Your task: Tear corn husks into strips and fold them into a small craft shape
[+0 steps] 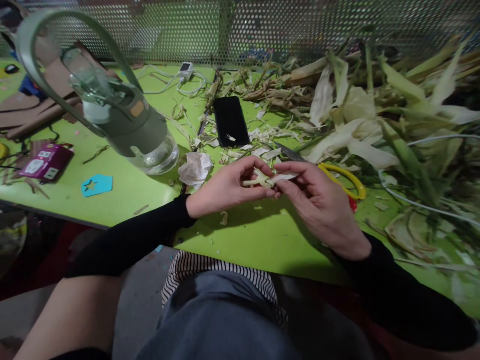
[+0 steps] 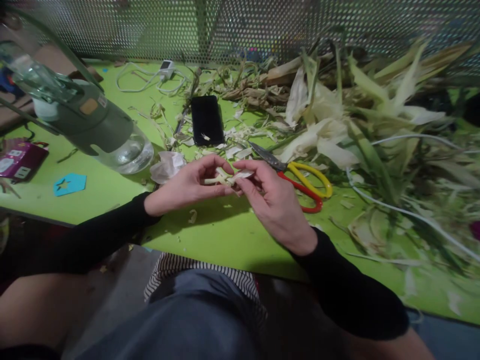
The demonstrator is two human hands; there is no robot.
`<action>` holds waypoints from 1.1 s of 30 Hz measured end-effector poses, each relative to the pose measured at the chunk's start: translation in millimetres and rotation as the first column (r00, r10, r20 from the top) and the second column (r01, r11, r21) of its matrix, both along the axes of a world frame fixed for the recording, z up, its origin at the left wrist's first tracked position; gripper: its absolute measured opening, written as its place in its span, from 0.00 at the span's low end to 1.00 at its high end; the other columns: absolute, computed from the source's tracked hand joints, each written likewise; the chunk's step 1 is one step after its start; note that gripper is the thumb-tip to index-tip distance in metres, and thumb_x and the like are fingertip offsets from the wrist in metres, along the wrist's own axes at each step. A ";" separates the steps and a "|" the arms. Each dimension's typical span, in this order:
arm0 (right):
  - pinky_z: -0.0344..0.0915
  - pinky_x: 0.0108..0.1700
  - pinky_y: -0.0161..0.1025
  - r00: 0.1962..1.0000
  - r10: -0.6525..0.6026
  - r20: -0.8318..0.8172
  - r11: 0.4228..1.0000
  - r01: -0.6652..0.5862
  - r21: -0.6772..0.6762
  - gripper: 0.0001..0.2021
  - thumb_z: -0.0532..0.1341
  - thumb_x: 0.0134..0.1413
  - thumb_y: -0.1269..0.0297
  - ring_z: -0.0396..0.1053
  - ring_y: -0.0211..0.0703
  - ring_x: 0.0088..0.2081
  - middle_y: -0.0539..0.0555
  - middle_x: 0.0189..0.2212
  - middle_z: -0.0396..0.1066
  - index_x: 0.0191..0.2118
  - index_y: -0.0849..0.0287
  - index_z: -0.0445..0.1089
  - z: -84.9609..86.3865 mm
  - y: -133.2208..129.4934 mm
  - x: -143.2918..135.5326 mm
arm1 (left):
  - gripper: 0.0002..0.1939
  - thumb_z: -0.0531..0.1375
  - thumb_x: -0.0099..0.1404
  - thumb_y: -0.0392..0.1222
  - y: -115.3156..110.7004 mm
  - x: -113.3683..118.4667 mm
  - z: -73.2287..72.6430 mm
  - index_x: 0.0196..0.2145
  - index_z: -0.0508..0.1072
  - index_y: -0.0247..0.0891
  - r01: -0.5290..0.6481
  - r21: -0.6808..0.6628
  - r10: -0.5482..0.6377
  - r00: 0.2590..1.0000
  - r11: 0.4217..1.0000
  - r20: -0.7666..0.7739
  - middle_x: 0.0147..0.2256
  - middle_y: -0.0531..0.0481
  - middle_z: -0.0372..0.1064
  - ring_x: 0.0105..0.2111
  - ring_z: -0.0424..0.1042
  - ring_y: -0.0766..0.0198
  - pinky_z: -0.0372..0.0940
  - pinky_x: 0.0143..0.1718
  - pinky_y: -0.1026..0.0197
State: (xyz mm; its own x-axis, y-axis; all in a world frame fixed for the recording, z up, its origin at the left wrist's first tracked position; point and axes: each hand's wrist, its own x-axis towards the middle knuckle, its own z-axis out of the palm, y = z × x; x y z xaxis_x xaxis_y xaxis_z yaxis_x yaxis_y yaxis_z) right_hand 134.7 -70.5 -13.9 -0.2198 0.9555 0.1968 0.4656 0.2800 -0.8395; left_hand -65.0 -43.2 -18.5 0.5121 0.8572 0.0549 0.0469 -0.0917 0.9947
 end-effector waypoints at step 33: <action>0.69 0.34 0.40 0.999 0.031 0.034 0.999 -0.030 -0.021 0.08 0.65 0.61 0.55 0.70 0.41 0.30 0.50 0.29 0.72 0.36 0.54 0.74 8.1 6.5 1.6 | 0.17 0.64 0.66 0.43 -4.7 3.2 -0.3 0.46 0.61 0.39 0.110 -0.171 -0.086 0.986 0.979 0.139 0.31 0.54 0.68 0.31 0.69 0.70 0.64 0.34 0.65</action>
